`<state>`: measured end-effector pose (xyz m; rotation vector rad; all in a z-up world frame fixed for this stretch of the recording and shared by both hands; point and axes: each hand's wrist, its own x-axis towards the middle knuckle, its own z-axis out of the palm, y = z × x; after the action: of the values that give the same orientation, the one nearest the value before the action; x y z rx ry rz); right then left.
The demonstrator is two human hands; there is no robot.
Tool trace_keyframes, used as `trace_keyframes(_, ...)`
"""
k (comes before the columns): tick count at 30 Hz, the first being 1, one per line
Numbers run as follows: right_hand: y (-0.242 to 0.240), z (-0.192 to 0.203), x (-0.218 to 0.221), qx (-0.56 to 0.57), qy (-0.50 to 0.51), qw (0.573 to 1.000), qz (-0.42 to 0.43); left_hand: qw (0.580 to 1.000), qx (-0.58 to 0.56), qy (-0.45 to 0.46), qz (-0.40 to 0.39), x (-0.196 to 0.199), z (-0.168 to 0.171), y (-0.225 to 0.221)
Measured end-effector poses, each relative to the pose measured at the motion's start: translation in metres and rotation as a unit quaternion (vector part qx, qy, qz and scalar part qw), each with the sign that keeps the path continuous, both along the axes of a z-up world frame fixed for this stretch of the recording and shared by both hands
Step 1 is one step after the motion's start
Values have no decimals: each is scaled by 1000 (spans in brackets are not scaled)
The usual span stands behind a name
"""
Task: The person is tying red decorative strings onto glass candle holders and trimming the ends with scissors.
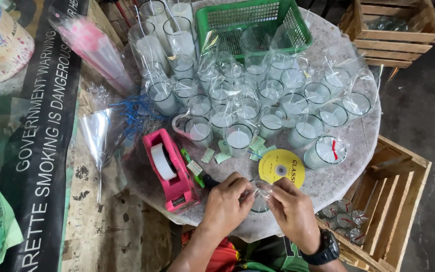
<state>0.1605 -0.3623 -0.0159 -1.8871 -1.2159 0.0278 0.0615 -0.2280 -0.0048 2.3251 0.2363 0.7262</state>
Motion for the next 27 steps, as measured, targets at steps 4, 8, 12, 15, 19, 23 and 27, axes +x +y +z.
trace_keyframes(4,-1,3,-2,-71,-55,996,13,1000,-5,-8,-10,2,3,-1)
trace_keyframes(8,2,4,-2,7,-61,998,5,987,-72,51,-134,-4,19,11)
trace_keyframes(12,4,10,0,10,-48,998,25,977,-74,94,-179,-7,15,19)
trace_keyframes(15,5,11,1,-17,-76,996,31,987,-53,80,-128,-2,-3,18)
trace_keyframes(19,6,11,1,-18,-89,995,46,990,-126,-19,-59,0,-16,11)
trace_keyframes(23,11,11,-1,2,-100,994,37,989,-124,-52,-61,-3,-13,9)
trace_keyframes(27,12,5,-1,12,-105,994,34,983,-131,-20,-125,-6,-6,19)
